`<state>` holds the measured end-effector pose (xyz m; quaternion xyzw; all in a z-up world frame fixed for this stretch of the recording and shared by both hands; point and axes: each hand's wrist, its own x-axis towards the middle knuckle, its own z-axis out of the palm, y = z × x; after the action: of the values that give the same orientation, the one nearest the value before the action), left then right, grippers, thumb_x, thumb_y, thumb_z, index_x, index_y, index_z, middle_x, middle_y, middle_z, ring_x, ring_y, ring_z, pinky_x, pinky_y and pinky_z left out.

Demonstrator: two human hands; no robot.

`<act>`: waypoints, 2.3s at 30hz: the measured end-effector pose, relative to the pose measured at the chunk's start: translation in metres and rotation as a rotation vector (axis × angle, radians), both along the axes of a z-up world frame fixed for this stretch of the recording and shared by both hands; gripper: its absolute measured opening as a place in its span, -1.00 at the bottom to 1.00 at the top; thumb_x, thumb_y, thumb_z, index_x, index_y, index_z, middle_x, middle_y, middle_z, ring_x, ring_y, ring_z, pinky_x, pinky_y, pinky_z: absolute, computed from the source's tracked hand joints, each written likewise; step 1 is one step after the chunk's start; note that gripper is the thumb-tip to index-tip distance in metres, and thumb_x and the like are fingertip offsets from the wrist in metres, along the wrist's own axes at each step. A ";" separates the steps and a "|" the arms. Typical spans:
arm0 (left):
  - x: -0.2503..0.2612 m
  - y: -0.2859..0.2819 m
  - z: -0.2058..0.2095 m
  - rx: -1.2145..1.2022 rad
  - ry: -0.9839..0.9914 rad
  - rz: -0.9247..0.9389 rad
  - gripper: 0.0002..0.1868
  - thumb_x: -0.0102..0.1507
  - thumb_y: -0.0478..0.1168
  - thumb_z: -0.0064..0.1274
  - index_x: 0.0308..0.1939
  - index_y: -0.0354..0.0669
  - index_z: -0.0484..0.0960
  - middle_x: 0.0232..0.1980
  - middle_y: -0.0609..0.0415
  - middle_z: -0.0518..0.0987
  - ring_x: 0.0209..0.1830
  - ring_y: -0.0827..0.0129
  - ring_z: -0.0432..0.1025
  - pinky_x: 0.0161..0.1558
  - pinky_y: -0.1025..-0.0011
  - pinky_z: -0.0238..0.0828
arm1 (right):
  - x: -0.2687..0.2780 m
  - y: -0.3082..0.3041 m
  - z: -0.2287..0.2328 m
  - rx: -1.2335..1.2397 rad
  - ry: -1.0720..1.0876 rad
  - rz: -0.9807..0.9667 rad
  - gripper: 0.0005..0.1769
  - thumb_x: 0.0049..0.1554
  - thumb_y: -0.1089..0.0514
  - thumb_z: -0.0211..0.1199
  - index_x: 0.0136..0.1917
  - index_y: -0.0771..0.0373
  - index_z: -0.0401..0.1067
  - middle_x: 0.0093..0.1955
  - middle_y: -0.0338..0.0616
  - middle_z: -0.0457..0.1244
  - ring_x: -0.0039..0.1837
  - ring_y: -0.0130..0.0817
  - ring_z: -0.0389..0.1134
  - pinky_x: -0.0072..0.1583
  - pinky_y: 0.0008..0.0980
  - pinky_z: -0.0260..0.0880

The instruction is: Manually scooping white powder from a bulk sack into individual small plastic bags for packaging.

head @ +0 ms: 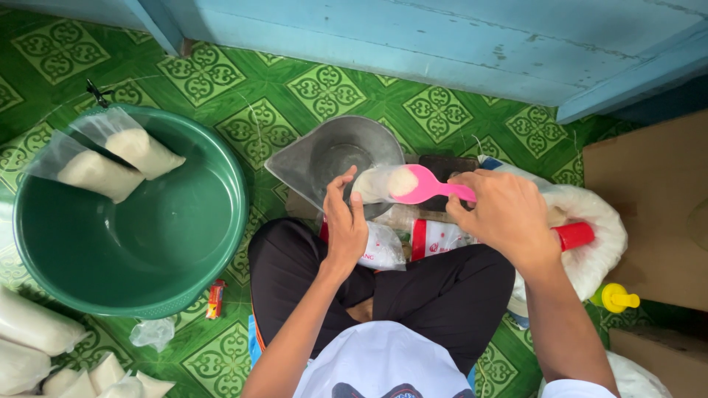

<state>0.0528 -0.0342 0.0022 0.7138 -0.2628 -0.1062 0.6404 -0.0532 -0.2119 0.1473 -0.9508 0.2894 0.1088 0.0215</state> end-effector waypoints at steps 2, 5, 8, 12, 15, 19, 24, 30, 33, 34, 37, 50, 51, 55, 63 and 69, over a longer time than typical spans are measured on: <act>0.000 0.000 -0.001 -0.001 0.005 -0.003 -0.77 0.42 -0.21 -0.39 0.08 -0.27 0.22 0.30 -0.21 0.41 0.29 -0.06 0.32 0.33 0.06 0.08 | 0.000 0.001 0.001 -0.011 0.011 0.012 -0.69 0.04 -0.22 0.09 -0.04 -0.20 0.54 -0.34 -0.28 0.29 -0.17 -0.11 0.42 -0.02 -0.08 0.47; 0.000 0.000 -0.002 0.015 -0.002 -0.003 -0.76 0.42 -0.22 -0.38 0.09 -0.29 0.22 0.30 -0.24 0.40 0.29 -0.09 0.32 0.33 0.03 0.08 | 0.001 0.004 0.006 -0.033 0.015 0.043 -0.69 0.05 -0.21 0.09 -0.05 -0.18 0.55 -0.36 -0.29 0.28 -0.18 -0.13 0.42 -0.04 -0.11 0.47; -0.001 0.000 -0.003 0.014 0.011 -0.011 -0.75 0.42 -0.21 -0.39 0.10 -0.30 0.22 0.30 -0.25 0.40 0.29 -0.10 0.32 0.33 0.03 0.08 | 0.001 0.006 0.008 -0.049 0.044 0.043 -0.69 0.06 -0.20 0.07 -0.03 -0.19 0.55 -0.35 -0.28 0.28 -0.19 -0.12 0.42 -0.04 -0.09 0.47; -0.001 0.002 -0.002 0.039 0.027 -0.027 -0.73 0.42 -0.21 -0.40 0.13 -0.29 0.20 0.33 -0.22 0.38 0.32 -0.08 0.29 0.36 0.04 0.01 | 0.001 0.005 0.009 -0.068 0.041 0.064 -0.69 0.06 -0.20 0.07 -0.05 -0.16 0.54 -0.36 -0.24 0.27 -0.20 -0.08 0.42 -0.05 -0.08 0.47; -0.001 0.002 -0.003 0.055 0.027 -0.032 -0.73 0.42 -0.21 -0.40 0.14 -0.28 0.19 0.34 -0.22 0.38 0.33 -0.07 0.29 0.36 0.04 -0.01 | 0.001 0.005 0.009 -0.082 0.040 0.084 -0.69 0.06 -0.19 0.06 -0.06 -0.15 0.54 -0.38 -0.25 0.26 -0.21 -0.10 0.42 -0.06 -0.11 0.47; -0.002 0.000 -0.011 0.066 0.038 -0.040 -0.72 0.43 -0.19 -0.41 0.15 -0.27 0.19 0.34 -0.22 0.38 0.33 -0.06 0.29 0.37 0.04 -0.04 | 0.001 0.009 0.011 -0.118 0.018 0.120 -0.72 0.06 -0.16 0.09 -0.08 -0.13 0.55 -0.39 -0.28 0.26 -0.24 -0.15 0.42 -0.10 -0.15 0.47; -0.003 0.001 -0.007 0.070 0.047 -0.055 -0.73 0.42 -0.22 -0.40 0.16 -0.27 0.19 0.33 -0.21 0.38 0.32 -0.07 0.30 0.36 0.05 -0.01 | 0.004 0.007 0.005 -0.114 -0.005 0.140 -0.72 0.07 -0.14 0.09 -0.07 -0.11 0.55 -0.39 -0.29 0.25 -0.24 -0.19 0.42 -0.11 -0.19 0.47; -0.004 -0.001 -0.009 0.049 0.078 -0.072 -0.72 0.40 -0.27 -0.37 0.16 -0.29 0.19 0.29 -0.24 0.43 0.29 -0.09 0.32 0.33 0.05 0.07 | 0.015 0.006 -0.011 -0.090 -0.047 0.186 -0.73 0.05 -0.12 0.12 -0.06 -0.10 0.55 -0.37 -0.29 0.28 -0.25 -0.20 0.42 -0.14 -0.21 0.46; -0.005 -0.001 -0.004 0.031 0.115 -0.100 -0.71 0.39 -0.28 -0.38 0.18 -0.32 0.18 0.29 -0.28 0.42 0.30 -0.12 0.31 0.32 0.04 0.09 | 0.019 0.009 -0.019 -0.113 -0.063 0.232 -0.76 0.04 -0.09 0.15 -0.07 -0.10 0.56 -0.37 -0.33 0.29 -0.27 -0.26 0.42 -0.16 -0.28 0.45; -0.005 -0.001 -0.002 0.027 0.141 -0.115 -0.70 0.39 -0.29 -0.39 0.19 -0.33 0.16 0.29 -0.29 0.41 0.31 -0.14 0.29 0.32 0.03 0.10 | 0.020 0.010 -0.023 -0.125 -0.064 0.259 -0.76 0.04 -0.08 0.16 -0.07 -0.09 0.56 -0.36 -0.35 0.30 -0.27 -0.29 0.41 -0.18 -0.31 0.45; -0.007 -0.001 0.000 0.033 0.160 -0.120 -0.68 0.39 -0.28 -0.40 0.21 -0.32 0.15 0.30 -0.27 0.41 0.33 -0.11 0.29 0.33 0.04 0.12 | 0.023 0.017 -0.020 -0.171 -0.064 0.321 -0.84 -0.01 -0.01 0.18 -0.18 -0.03 0.53 -0.37 -0.31 0.29 -0.24 -0.29 0.40 -0.20 -0.34 0.44; -0.010 0.002 0.006 0.042 0.130 -0.100 -0.70 0.40 -0.27 -0.40 0.20 -0.29 0.16 0.31 -0.24 0.41 0.32 -0.08 0.30 0.31 0.04 0.16 | 0.002 0.024 0.002 -0.115 -0.101 0.219 -0.79 0.08 0.00 0.21 -0.06 0.03 0.57 -0.32 -0.28 0.34 -0.23 -0.35 0.41 -0.15 -0.42 0.43; -0.012 0.002 0.008 0.037 0.119 -0.082 -0.70 0.41 -0.25 -0.40 0.19 -0.28 0.17 0.31 -0.23 0.40 0.32 -0.07 0.30 0.31 0.05 0.15 | -0.001 0.022 0.007 -0.052 -0.112 0.146 -0.76 0.07 -0.01 0.20 -0.05 0.06 0.57 -0.33 -0.23 0.33 -0.24 -0.27 0.41 -0.14 -0.35 0.44; -0.017 0.004 0.014 0.014 0.076 -0.009 -0.72 0.42 -0.21 -0.36 0.18 -0.23 0.19 0.31 -0.20 0.40 0.33 0.00 0.30 0.32 0.07 0.14 | -0.017 0.017 0.028 0.117 -0.150 -0.082 -0.73 0.08 -0.03 0.20 -0.01 0.05 0.58 -0.32 -0.12 0.36 -0.19 -0.05 0.42 -0.06 -0.15 0.44; -0.035 0.030 -0.012 0.061 -0.060 0.112 -0.72 0.34 -0.32 -0.16 0.13 -0.27 0.30 0.18 -0.14 0.48 0.21 0.05 0.41 0.27 0.21 0.24 | -0.107 -0.024 0.020 0.376 -0.433 -0.462 -0.73 -0.01 0.01 0.29 0.01 -0.11 0.59 -0.42 -0.17 0.31 -0.24 -0.22 0.33 -0.07 -0.31 0.34; -0.043 0.088 -0.087 0.533 -0.397 0.104 -0.50 0.27 -0.15 -0.03 0.19 -0.41 0.35 0.21 -0.29 0.40 0.29 -0.13 0.28 0.32 0.07 0.12 | -0.234 -0.072 -0.072 0.448 -0.689 -0.742 -0.74 0.08 0.05 0.27 0.05 0.06 0.56 -0.25 -0.25 0.32 -0.13 -0.50 0.27 -0.03 -0.48 0.26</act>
<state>0.0100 0.0543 -0.0849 0.8754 -0.3088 0.0029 0.3720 -0.2873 -0.2835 0.0755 -0.7379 0.5508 -0.1644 0.3535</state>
